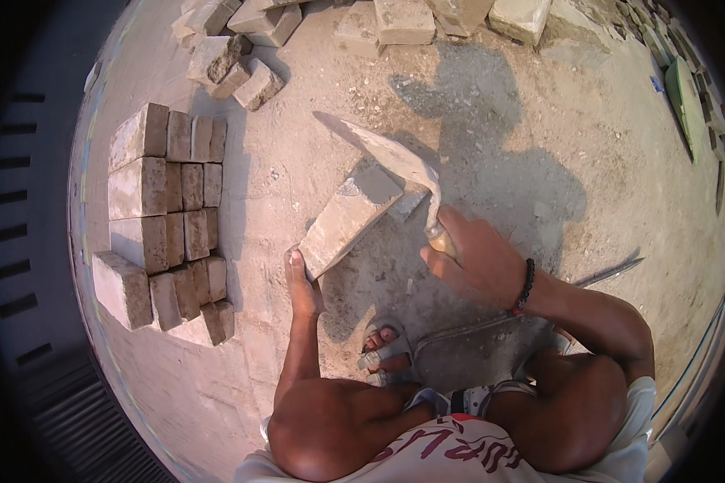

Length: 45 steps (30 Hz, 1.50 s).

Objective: The person repeatedly picks up rectangular stone blocks and uses a chisel to chip away edges and surfaces. After chiseling each block, the person places it on a growing stack to the left. The process continues with multiple blocks in a repetitive sequence.

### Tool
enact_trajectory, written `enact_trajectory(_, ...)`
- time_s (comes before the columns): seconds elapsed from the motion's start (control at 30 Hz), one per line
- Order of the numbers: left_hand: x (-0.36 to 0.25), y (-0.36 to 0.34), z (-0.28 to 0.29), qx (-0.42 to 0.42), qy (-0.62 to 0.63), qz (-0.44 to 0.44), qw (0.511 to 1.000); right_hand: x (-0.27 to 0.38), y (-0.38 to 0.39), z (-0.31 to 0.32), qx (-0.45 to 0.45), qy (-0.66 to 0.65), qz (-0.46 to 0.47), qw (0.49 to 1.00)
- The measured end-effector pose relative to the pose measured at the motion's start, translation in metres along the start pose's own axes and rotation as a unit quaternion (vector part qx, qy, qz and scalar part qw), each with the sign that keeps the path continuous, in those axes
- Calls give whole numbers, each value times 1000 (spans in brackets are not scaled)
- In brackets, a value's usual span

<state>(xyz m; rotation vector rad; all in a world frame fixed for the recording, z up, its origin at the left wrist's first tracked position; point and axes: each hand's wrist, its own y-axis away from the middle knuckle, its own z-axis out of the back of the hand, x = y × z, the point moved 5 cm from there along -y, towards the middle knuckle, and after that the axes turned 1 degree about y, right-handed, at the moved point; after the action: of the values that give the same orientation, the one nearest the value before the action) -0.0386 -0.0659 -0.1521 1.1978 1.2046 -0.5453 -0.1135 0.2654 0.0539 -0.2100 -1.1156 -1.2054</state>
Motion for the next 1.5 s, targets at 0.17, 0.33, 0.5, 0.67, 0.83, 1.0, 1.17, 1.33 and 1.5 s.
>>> enact_trajectory(0.17,-31,3,-27,155,146,308,927,-22,4,-31,47,24,40,998)
enact_trajectory(0.33,-20,-9,-21,120,241,373,888,-24,1,-6,8,-41,7,999)
enact_trajectory(0.5,-37,26,-36,107,241,275,925,-77,15,-23,-14,55,68,996)
enact_trajectory(0.67,-60,56,-54,59,179,148,971,-84,24,5,-14,119,-74,990)
enact_trajectory(0.83,-62,54,-60,122,98,200,967,-24,41,-2,6,207,1,978)
enact_trajectory(1.0,-79,73,-76,119,90,94,984,-53,41,-10,11,275,41,961)
enact_trajectory(1.17,-136,102,-86,115,-172,-65,976,-11,48,31,-49,247,-9,968)
enact_trajectory(1.33,-165,128,-52,76,-304,-127,941,13,45,-24,74,216,81,970)
enact_trajectory(1.5,-199,174,16,-45,-309,-129,941,-63,31,2,78,209,-7,975)
